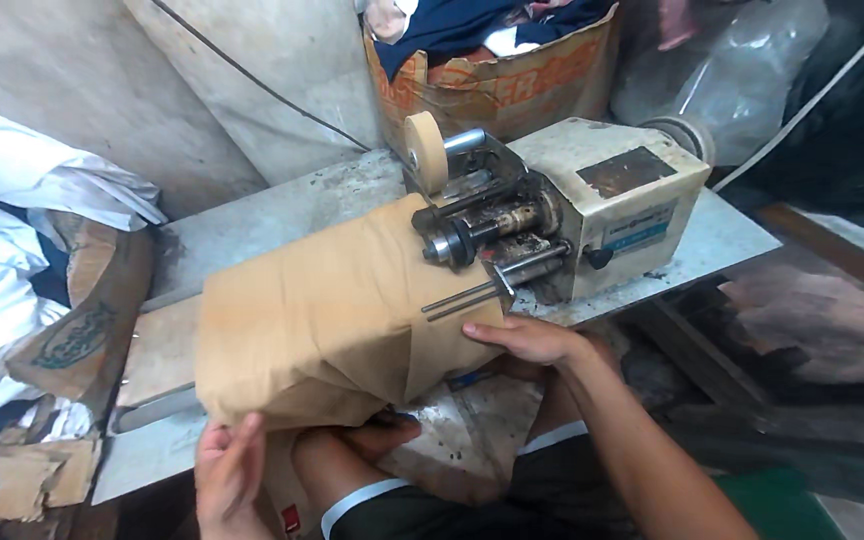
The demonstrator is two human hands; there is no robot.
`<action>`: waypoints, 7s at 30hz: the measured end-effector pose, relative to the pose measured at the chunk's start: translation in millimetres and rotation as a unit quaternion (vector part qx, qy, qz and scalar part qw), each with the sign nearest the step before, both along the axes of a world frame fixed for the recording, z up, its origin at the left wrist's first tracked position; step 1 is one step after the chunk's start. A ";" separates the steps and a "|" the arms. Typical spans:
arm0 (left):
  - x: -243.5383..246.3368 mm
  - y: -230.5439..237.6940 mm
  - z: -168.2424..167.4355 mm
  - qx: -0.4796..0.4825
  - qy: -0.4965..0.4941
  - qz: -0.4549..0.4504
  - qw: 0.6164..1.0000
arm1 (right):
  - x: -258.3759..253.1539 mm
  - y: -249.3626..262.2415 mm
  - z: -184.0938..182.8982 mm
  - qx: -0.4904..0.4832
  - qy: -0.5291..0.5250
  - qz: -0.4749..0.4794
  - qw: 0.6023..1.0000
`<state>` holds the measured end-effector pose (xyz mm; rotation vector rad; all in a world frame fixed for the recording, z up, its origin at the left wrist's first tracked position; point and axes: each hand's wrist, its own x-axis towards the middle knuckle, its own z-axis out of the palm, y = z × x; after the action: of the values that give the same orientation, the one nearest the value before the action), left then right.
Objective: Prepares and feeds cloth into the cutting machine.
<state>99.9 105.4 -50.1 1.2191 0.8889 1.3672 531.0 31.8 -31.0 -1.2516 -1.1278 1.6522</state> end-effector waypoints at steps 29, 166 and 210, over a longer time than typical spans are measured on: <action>5.6 -0.9 -5.3 0.011 0.051 -0.055 0.997 | -0.4 0.5 1.4 -0.014 -0.021 0.006 1.000; 25.4 1.3 -6.4 0.010 -0.019 -0.011 1.000 | -0.4 -0.5 2.8 -0.010 -0.079 0.009 0.997; 29.0 0.1 -4.7 0.004 -0.002 -0.025 1.000 | -0.2 -0.8 1.1 -0.004 -0.030 0.001 1.000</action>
<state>128.9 105.5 -54.7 1.2360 0.8451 1.3356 530.8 31.1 -29.9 -1.3139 -1.1607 1.6326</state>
